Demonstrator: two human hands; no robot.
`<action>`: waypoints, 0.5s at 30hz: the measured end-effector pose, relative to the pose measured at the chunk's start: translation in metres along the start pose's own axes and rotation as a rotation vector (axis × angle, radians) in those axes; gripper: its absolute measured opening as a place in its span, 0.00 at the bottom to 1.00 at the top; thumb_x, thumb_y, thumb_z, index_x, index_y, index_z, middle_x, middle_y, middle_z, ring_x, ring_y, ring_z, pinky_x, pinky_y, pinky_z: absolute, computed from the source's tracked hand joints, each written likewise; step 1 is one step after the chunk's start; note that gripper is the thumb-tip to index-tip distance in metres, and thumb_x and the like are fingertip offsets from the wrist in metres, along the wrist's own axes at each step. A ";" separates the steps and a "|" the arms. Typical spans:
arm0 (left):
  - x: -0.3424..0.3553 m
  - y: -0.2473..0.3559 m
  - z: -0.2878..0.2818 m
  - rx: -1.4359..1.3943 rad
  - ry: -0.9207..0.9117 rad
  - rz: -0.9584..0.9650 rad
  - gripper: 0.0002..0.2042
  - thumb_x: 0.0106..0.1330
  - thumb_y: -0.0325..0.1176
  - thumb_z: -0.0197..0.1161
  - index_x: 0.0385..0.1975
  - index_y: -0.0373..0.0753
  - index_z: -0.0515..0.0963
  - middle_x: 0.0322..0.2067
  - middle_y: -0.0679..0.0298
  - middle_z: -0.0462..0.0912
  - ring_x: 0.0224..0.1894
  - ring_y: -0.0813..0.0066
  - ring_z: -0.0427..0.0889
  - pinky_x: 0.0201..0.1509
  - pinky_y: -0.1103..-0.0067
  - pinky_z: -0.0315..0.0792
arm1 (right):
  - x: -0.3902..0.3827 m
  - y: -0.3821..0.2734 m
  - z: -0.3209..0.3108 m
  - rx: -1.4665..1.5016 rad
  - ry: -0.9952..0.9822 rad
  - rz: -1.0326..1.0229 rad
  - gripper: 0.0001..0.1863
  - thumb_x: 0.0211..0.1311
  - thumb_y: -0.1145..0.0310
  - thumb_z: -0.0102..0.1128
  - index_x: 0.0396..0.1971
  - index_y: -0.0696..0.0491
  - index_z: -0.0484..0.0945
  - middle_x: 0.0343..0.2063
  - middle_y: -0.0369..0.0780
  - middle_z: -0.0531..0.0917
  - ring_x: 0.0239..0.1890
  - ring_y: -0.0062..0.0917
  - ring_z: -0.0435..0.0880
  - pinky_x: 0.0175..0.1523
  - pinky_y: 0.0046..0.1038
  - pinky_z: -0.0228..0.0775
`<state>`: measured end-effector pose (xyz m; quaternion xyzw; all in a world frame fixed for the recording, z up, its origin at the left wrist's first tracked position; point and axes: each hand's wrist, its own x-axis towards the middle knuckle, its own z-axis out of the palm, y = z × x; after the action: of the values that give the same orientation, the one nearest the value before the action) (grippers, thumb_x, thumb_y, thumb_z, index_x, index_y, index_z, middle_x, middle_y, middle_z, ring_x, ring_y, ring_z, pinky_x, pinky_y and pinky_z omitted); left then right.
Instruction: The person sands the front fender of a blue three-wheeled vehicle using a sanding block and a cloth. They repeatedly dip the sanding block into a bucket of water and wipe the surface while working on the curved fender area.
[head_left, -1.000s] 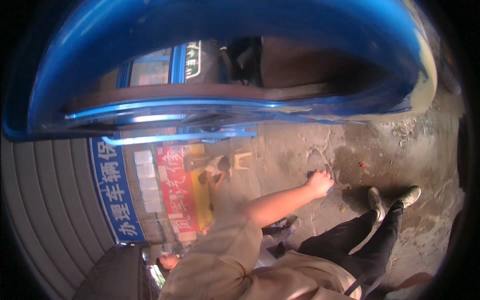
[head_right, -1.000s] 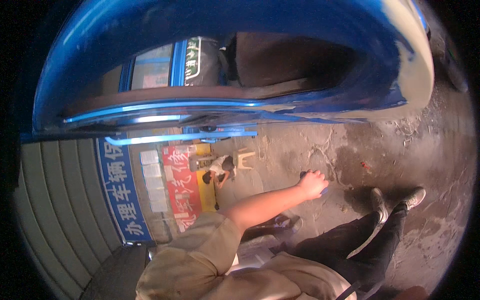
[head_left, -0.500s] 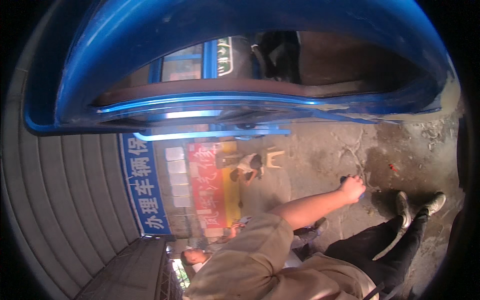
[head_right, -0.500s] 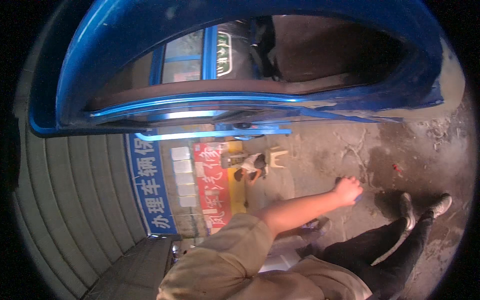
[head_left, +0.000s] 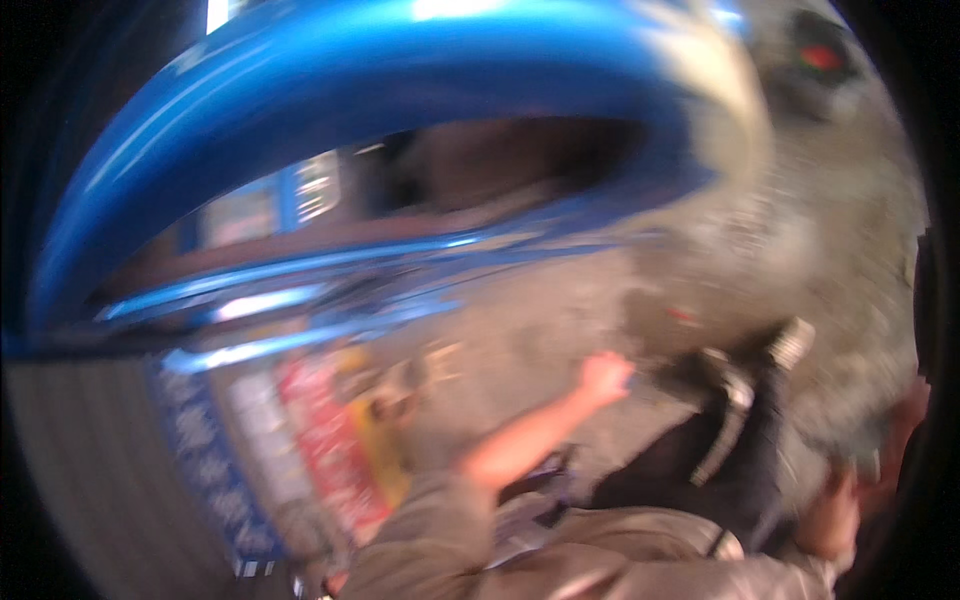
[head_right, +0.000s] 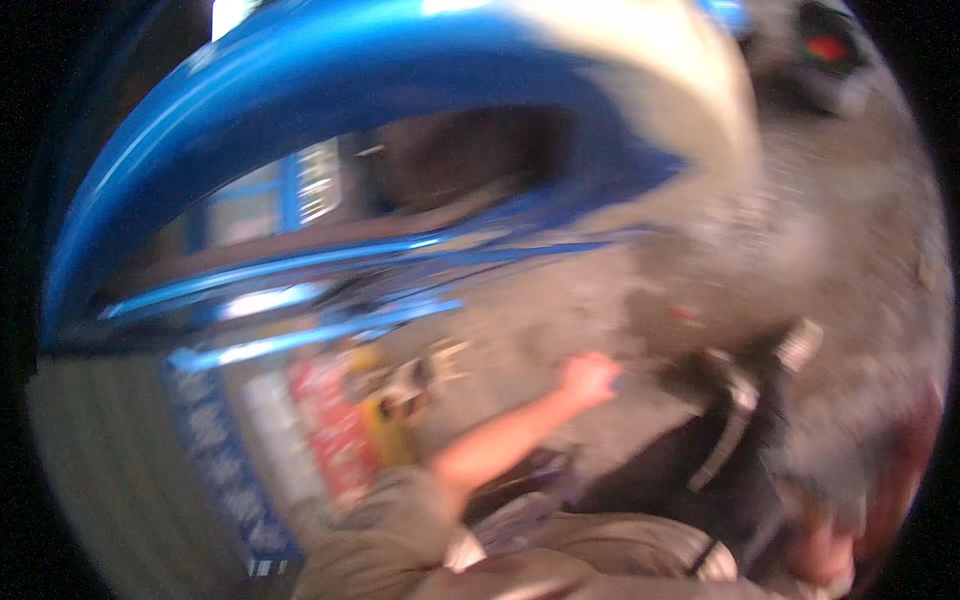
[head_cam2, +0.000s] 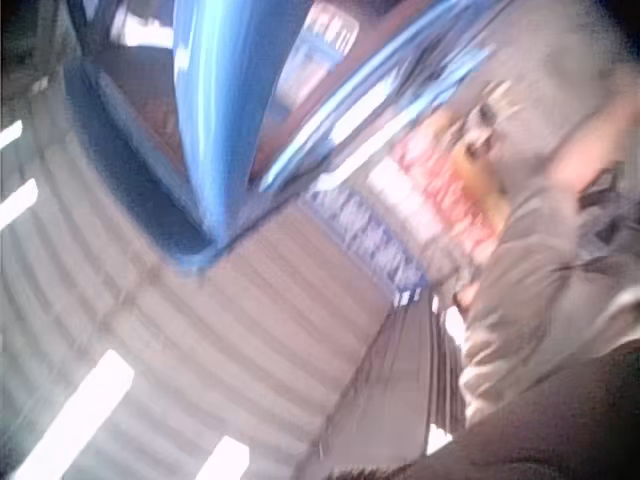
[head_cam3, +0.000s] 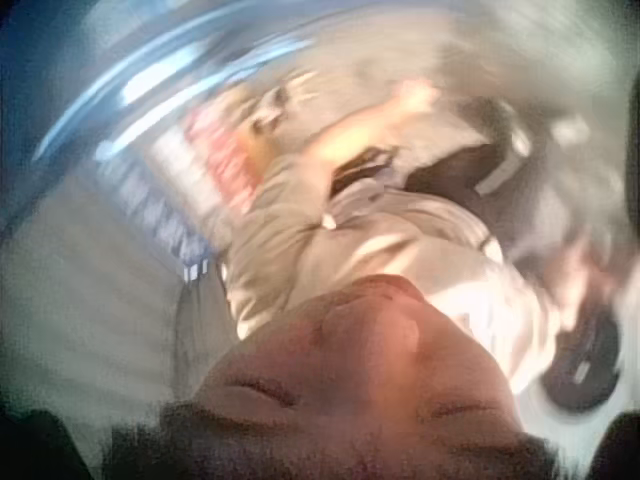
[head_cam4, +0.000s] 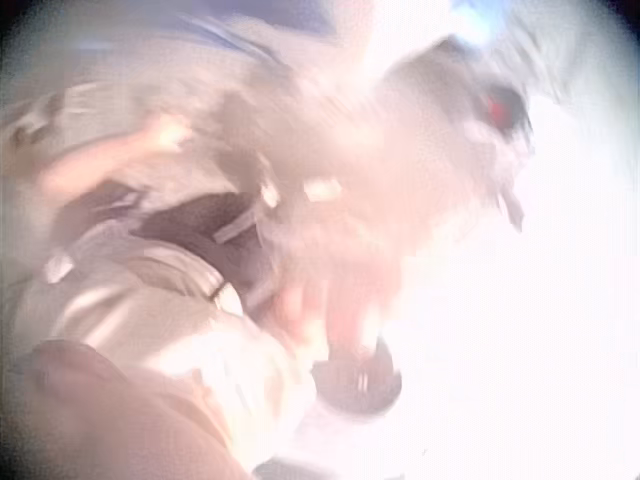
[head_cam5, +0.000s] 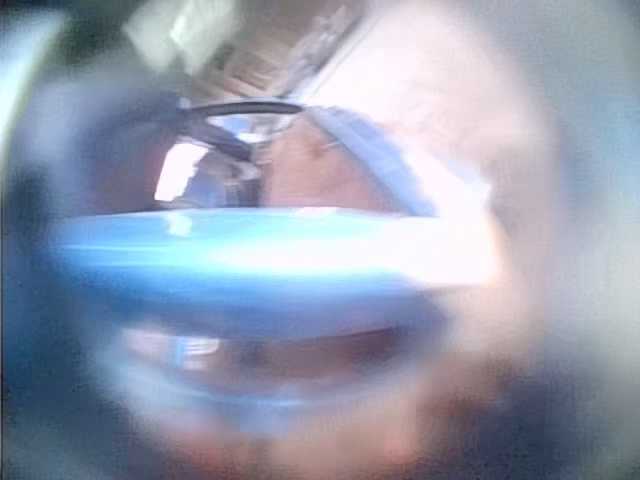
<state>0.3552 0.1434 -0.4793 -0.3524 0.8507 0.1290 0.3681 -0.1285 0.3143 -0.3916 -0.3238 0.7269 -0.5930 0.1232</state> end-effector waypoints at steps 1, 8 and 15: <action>0.004 0.001 -0.015 -0.045 0.068 0.016 0.12 0.47 0.41 0.74 0.30 0.47 0.85 0.32 0.59 0.85 0.43 0.54 0.86 0.42 0.56 0.82 | -0.005 -0.009 0.011 0.045 0.062 0.040 0.35 0.57 0.59 0.60 0.65 0.56 0.71 0.58 0.42 0.74 0.62 0.32 0.73 0.67 0.33 0.64; 0.016 0.055 -0.122 -0.347 0.037 0.085 0.17 0.58 0.48 0.74 0.40 0.44 0.85 0.41 0.58 0.87 0.48 0.54 0.86 0.51 0.59 0.80 | -0.050 -0.030 0.026 0.803 0.387 0.523 0.16 0.67 0.75 0.54 0.54 0.53 0.75 0.47 0.35 0.79 0.52 0.20 0.77 0.61 0.24 0.67; 0.082 0.195 -0.198 -0.965 0.080 0.293 0.16 0.61 0.40 0.81 0.41 0.37 0.85 0.32 0.64 0.86 0.37 0.76 0.82 0.45 0.75 0.77 | 0.003 0.017 -0.021 0.885 0.279 0.692 0.11 0.73 0.78 0.60 0.52 0.52 0.76 0.48 0.32 0.82 0.51 0.15 0.78 0.60 0.21 0.69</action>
<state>0.0743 0.1472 -0.4083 -0.3642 0.7479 0.5443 0.1085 -0.1485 0.3302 -0.4013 0.0963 0.4828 -0.8027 0.3366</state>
